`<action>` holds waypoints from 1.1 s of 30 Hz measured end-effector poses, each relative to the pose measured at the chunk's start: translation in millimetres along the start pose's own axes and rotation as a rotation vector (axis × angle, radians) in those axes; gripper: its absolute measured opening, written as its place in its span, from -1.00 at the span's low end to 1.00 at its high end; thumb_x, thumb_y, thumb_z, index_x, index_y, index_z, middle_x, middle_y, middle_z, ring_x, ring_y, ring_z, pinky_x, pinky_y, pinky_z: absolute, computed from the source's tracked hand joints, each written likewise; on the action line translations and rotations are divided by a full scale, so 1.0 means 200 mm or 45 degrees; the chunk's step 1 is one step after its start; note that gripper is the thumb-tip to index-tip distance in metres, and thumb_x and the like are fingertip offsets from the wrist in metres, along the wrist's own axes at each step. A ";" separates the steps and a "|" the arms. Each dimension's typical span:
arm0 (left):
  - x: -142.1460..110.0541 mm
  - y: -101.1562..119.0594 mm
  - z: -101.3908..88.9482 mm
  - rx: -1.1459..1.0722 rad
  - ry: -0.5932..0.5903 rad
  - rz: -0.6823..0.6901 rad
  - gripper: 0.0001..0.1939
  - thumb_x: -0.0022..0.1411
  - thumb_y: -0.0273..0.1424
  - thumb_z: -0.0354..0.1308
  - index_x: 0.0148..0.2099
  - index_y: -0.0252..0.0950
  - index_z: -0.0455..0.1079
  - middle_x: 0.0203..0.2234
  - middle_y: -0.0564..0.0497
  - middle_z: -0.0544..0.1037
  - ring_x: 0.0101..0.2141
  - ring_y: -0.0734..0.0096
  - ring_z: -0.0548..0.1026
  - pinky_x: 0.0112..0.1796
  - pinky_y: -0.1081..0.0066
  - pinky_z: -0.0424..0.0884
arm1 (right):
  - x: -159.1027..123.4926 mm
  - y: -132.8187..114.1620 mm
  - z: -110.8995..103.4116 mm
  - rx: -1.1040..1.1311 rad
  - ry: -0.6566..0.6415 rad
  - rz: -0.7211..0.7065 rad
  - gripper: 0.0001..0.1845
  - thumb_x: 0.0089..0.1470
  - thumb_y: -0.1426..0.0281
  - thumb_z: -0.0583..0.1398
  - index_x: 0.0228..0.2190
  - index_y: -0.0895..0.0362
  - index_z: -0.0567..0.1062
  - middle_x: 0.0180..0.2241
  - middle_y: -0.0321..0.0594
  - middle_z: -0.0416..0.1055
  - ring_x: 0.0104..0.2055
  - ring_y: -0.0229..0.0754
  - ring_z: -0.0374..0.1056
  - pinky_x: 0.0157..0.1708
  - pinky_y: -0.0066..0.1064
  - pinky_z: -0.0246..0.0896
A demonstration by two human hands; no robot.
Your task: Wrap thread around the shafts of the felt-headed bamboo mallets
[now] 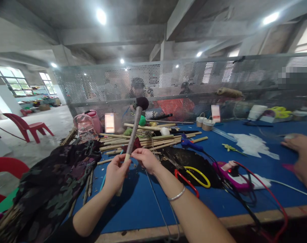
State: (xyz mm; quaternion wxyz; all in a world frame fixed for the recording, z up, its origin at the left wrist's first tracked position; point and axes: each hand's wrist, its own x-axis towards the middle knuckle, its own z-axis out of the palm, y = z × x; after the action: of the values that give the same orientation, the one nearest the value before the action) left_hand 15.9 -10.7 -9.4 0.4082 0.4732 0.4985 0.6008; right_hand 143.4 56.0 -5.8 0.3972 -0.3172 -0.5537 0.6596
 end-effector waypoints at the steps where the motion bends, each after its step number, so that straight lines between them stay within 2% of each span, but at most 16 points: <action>1: 0.00 0.00 0.00 -0.036 -0.009 -0.013 -0.66 0.00 -0.24 0.22 -0.20 -0.33 0.34 -0.61 0.13 0.37 -0.70 0.61 0.24 -0.72 0.59 0.15 | 0.00 0.00 0.00 0.021 -0.004 -0.003 -0.67 -0.19 0.20 0.30 -0.56 0.16 0.31 -0.83 -0.54 -0.01 -0.81 -0.48 -0.20 -0.82 -0.57 -0.38; 4: -0.02 0.02 0.02 -0.173 -0.064 -0.039 -0.63 -0.02 -0.18 0.22 -0.23 -0.33 0.32 -0.59 0.12 0.38 -0.69 0.61 0.27 -0.72 0.58 0.19 | 0.00 -0.01 -0.01 0.115 -0.110 0.020 -0.67 -0.17 0.23 0.30 -0.41 0.16 0.36 -0.77 -0.54 0.08 -0.80 -0.50 -0.24 -0.81 -0.59 -0.42; 7: -0.03 0.02 0.04 -0.284 -0.166 -0.102 -0.60 0.00 -0.10 0.17 -0.27 -0.33 0.29 -0.56 0.09 0.42 -0.72 0.62 0.27 -0.73 0.56 0.18 | -0.01 -0.01 -0.02 0.197 -0.268 0.086 -0.55 -0.16 0.23 0.30 -0.22 0.15 0.37 -0.75 -0.55 0.08 -0.79 -0.50 -0.27 -0.79 -0.59 -0.46; 10: -0.02 -0.02 0.05 -0.215 -0.211 -0.165 -0.57 0.03 -0.05 0.11 -0.26 -0.35 0.31 -0.61 0.08 0.41 -0.72 0.58 0.30 -0.70 0.55 0.19 | 0.00 0.00 -0.04 0.132 -0.169 0.041 -0.60 -0.21 0.25 0.33 -0.33 0.21 0.41 -0.79 -0.56 0.04 -0.79 -0.49 -0.22 -0.78 -0.57 -0.40; 13: 0.01 -0.06 0.04 0.003 -0.034 -0.001 -0.61 -0.03 -0.16 0.22 -0.24 -0.34 0.34 -0.60 0.10 0.41 -0.66 0.58 0.31 -0.63 0.57 0.21 | 0.02 0.01 -0.04 0.012 -0.043 -0.044 -0.64 -0.28 0.28 0.36 -0.45 0.25 0.42 -0.68 -0.41 0.26 -0.70 -0.46 0.05 -0.71 -0.58 -0.17; 15: 0.02 -0.06 0.02 0.114 0.013 0.074 -0.65 -0.11 -0.25 0.30 -0.29 -0.34 0.37 -0.59 0.10 0.43 -0.61 0.58 0.33 -0.57 0.57 0.23 | 0.02 0.01 -0.04 -0.046 -0.030 -0.088 -0.63 -0.30 0.28 0.37 -0.46 0.26 0.43 -0.58 -0.32 0.37 -0.60 -0.40 0.19 -0.63 -0.56 -0.04; 16: 0.02 -0.05 0.02 0.129 -0.023 0.051 -0.68 -0.13 -0.27 0.32 -0.33 -0.34 0.38 -0.59 0.09 0.44 -0.60 0.57 0.34 -0.55 0.56 0.25 | 0.02 0.00 -0.04 -0.063 -0.038 -0.098 -0.62 -0.30 0.28 0.37 -0.45 0.26 0.43 -0.56 -0.30 0.38 -0.57 -0.38 0.21 -0.60 -0.55 -0.01; 18: 0.03 -0.03 0.00 0.036 -0.186 -0.079 -0.69 -0.10 -0.24 0.30 -0.37 -0.35 0.39 -0.58 0.05 0.47 -0.58 0.53 0.39 -0.52 0.54 0.28 | 0.01 -0.01 -0.04 -0.032 -0.081 -0.094 -0.61 -0.27 0.27 0.36 -0.40 0.24 0.43 -0.55 -0.31 0.38 -0.57 -0.37 0.21 -0.58 -0.53 0.02; 21: 0.02 0.01 -0.01 -0.264 -0.466 -0.319 -0.62 -0.04 -0.15 0.25 -0.26 -0.35 0.39 -0.44 -0.05 0.53 -0.52 0.47 0.46 -0.48 0.50 0.34 | -0.02 -0.03 -0.04 0.107 -0.186 -0.079 -0.58 -0.25 0.23 0.35 -0.35 0.22 0.43 -0.56 -0.31 0.36 -0.57 -0.36 0.22 -0.57 -0.52 0.04; 23: 0.03 0.00 -0.03 -0.344 -0.593 -0.411 -0.58 -0.01 -0.12 0.22 -0.22 -0.35 0.39 -0.37 -0.11 0.53 -0.47 0.43 0.48 -0.45 0.47 0.36 | -0.02 -0.04 -0.05 0.100 -0.191 -0.093 -0.60 -0.27 0.25 0.36 -0.39 0.22 0.43 -0.56 -0.31 0.35 -0.55 -0.35 0.23 -0.55 -0.52 0.05; 25: 0.05 -0.02 -0.04 -0.215 -0.600 -0.346 -0.59 0.02 -0.12 0.20 -0.23 -0.36 0.40 -0.40 -0.10 0.52 -0.48 0.44 0.45 -0.46 0.47 0.34 | -0.02 -0.03 -0.05 -0.002 -0.146 -0.107 -0.62 -0.29 0.26 0.37 -0.46 0.22 0.41 -0.57 -0.31 0.35 -0.55 -0.36 0.22 -0.55 -0.52 0.05; 29: 0.09 -0.07 -0.07 0.227 -0.366 0.039 -0.69 -0.06 -0.23 0.27 -0.32 -0.36 0.42 -0.51 0.03 0.46 -0.50 0.50 0.37 -0.48 0.52 0.26 | 0.01 -0.01 -0.06 -0.194 -0.082 -0.144 -0.60 -0.29 0.23 0.36 -0.47 0.23 0.39 -0.59 -0.34 0.33 -0.58 -0.37 0.18 -0.57 -0.52 0.01; 31: 0.10 -0.07 -0.09 0.314 -0.362 0.047 -0.69 -0.14 -0.29 0.32 -0.35 -0.36 0.41 -0.54 0.06 0.44 -0.52 0.50 0.35 -0.48 0.51 0.25 | 0.02 0.00 -0.06 -0.259 -0.058 -0.168 -0.61 -0.27 0.23 0.35 -0.47 0.24 0.39 -0.61 -0.36 0.31 -0.60 -0.39 0.14 -0.59 -0.53 -0.03; 33: 0.09 -0.05 -0.09 0.332 -0.426 -0.011 -0.69 -0.18 -0.31 0.34 -0.36 -0.36 0.40 -0.57 0.07 0.44 -0.54 0.50 0.34 -0.49 0.50 0.24 | 0.02 0.00 -0.06 -0.303 -0.037 -0.186 -0.62 -0.25 0.23 0.34 -0.47 0.24 0.38 -0.63 -0.39 0.27 -0.62 -0.42 0.09 -0.62 -0.55 -0.08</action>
State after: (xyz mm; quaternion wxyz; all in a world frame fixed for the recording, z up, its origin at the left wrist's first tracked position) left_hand -5.8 4.6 -17.7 0.4230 0.6131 0.4994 0.4425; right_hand 151.6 65.8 -8.6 0.3956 -0.3115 -0.6553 0.5631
